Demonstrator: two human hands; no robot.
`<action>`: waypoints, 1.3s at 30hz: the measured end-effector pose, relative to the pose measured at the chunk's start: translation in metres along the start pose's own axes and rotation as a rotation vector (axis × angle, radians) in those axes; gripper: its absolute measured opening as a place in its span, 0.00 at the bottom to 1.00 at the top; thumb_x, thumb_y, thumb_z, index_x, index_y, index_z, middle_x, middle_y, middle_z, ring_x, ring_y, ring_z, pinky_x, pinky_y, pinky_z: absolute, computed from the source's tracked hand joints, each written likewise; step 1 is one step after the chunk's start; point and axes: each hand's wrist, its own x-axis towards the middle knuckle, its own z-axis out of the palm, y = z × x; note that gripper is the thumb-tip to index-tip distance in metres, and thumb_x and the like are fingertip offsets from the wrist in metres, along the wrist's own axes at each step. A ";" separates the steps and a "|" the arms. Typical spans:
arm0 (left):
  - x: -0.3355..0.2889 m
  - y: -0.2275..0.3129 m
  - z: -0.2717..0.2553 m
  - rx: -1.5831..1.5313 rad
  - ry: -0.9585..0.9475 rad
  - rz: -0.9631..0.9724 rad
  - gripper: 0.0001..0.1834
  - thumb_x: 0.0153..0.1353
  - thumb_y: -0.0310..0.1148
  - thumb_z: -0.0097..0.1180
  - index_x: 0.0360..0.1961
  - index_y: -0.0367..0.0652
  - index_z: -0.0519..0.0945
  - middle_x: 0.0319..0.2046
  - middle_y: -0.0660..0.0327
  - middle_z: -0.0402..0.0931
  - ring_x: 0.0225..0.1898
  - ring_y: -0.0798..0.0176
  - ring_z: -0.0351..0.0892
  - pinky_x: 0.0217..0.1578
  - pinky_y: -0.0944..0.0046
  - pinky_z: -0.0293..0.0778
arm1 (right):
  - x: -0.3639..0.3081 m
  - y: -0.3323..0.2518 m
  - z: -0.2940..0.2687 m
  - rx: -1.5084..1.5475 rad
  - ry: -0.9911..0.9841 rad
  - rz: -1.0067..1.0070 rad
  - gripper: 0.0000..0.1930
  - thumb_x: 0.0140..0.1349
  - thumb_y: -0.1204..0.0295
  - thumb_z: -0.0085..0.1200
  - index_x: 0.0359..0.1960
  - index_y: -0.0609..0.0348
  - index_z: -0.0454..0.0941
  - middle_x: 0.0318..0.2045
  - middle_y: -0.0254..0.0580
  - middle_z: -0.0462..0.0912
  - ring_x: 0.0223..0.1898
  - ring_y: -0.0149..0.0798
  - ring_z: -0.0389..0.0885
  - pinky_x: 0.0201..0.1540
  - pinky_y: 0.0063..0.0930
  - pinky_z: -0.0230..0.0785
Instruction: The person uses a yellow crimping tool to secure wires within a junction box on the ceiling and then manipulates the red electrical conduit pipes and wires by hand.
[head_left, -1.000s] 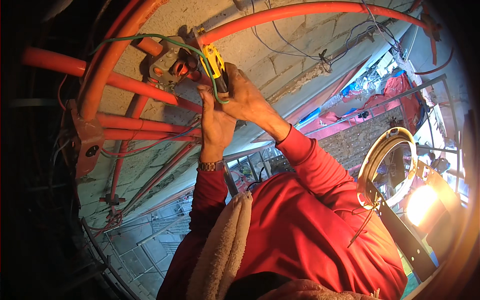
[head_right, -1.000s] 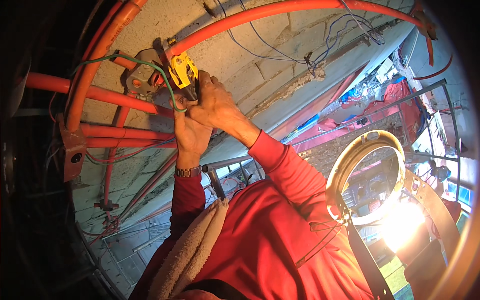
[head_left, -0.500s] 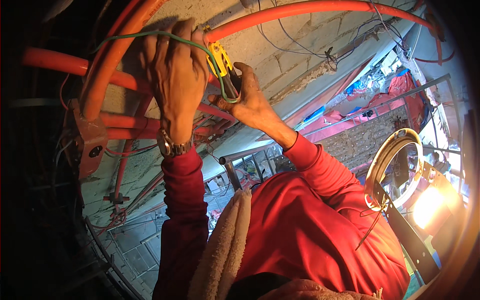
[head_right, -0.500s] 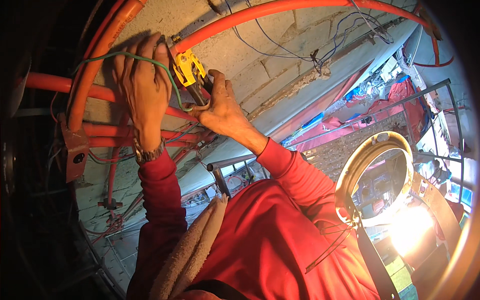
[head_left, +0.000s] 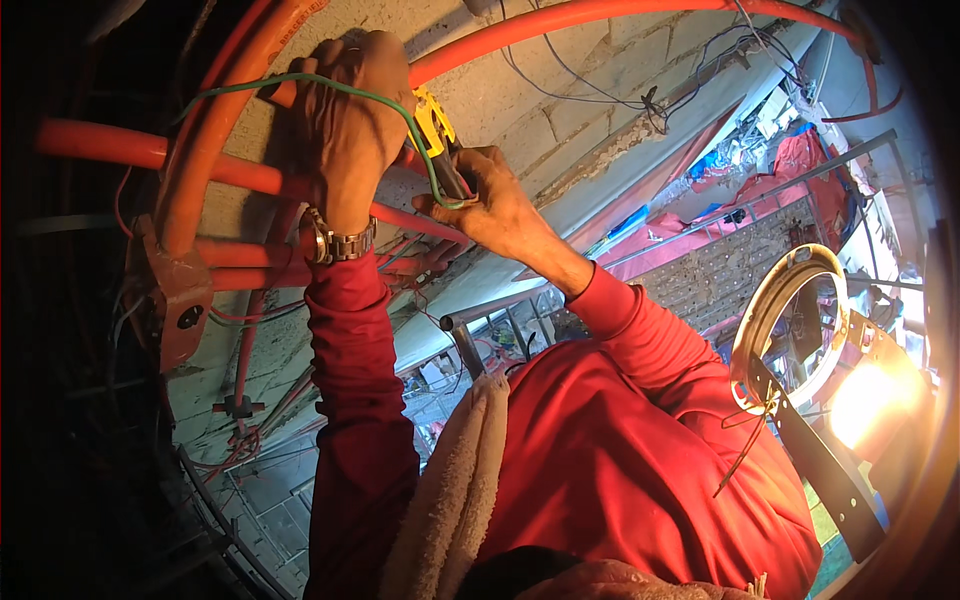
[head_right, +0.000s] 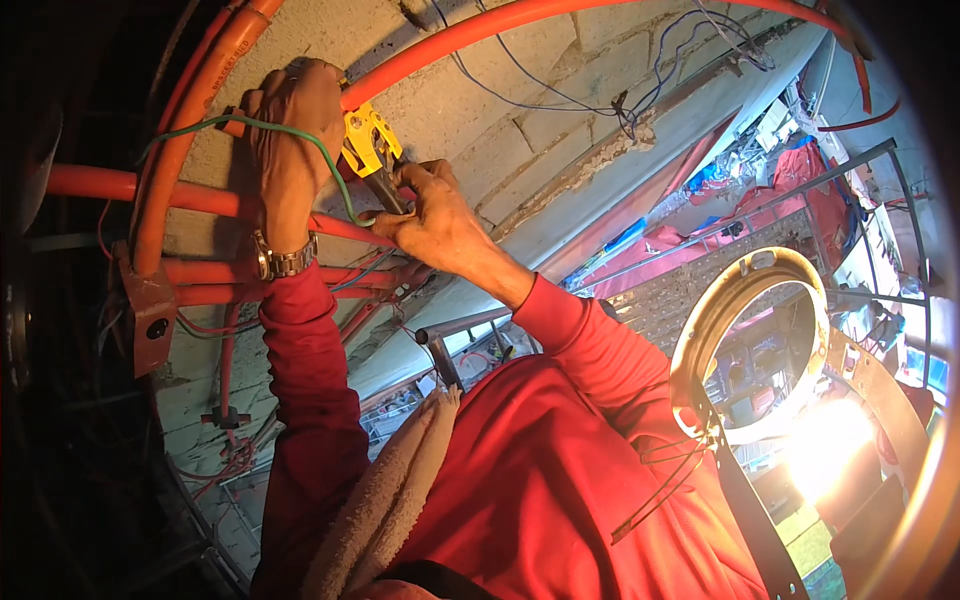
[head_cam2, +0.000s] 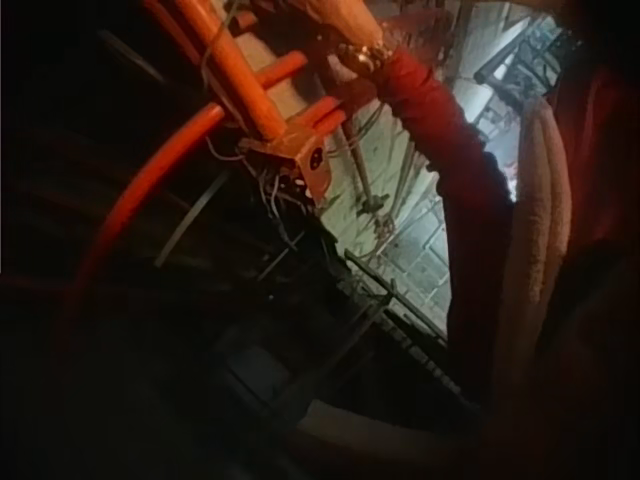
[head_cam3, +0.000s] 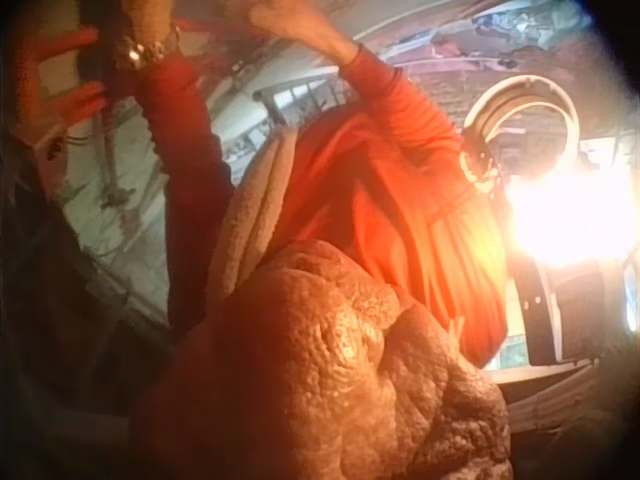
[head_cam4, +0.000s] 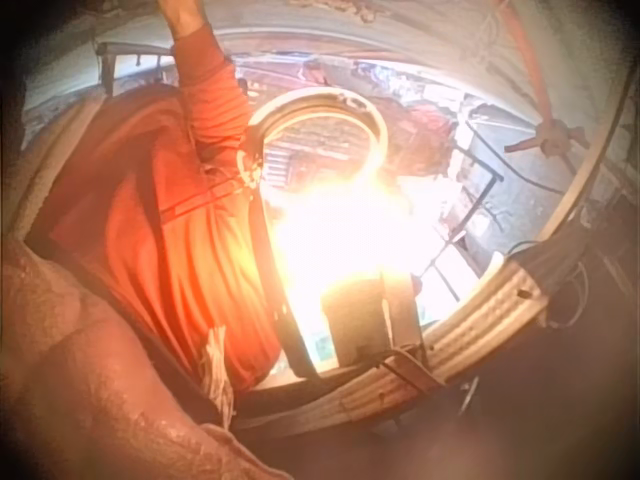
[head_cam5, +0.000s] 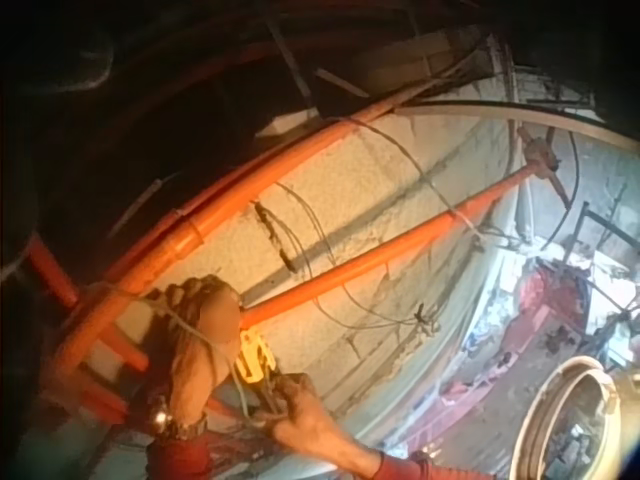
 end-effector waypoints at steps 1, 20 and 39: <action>0.017 -0.007 -0.012 -0.279 -0.195 -0.080 0.17 0.74 0.41 0.43 0.42 0.44 0.83 0.37 0.52 0.84 0.45 0.46 0.78 0.49 0.46 0.68 | -0.001 0.005 -0.001 -0.003 0.011 0.003 0.37 0.50 0.59 0.77 0.55 0.69 0.71 0.51 0.64 0.68 0.55 0.59 0.71 0.55 0.44 0.68; 0.026 0.000 -0.006 -0.675 -0.289 -0.230 0.18 0.76 0.43 0.42 0.44 0.42 0.80 0.38 0.49 0.84 0.42 0.41 0.83 0.43 0.44 0.70 | 0.021 0.039 0.004 -0.041 0.150 -0.268 0.28 0.48 0.75 0.68 0.54 0.61 0.74 0.51 0.53 0.70 0.55 0.50 0.72 0.57 0.39 0.69; 0.039 0.000 -0.008 -0.756 -0.517 -0.331 0.26 0.79 0.48 0.40 0.43 0.38 0.83 0.39 0.52 0.87 0.41 0.42 0.85 0.42 0.46 0.77 | 0.018 0.010 -0.003 -0.121 0.153 -0.048 0.31 0.49 0.66 0.67 0.51 0.75 0.72 0.49 0.67 0.74 0.55 0.64 0.76 0.58 0.48 0.71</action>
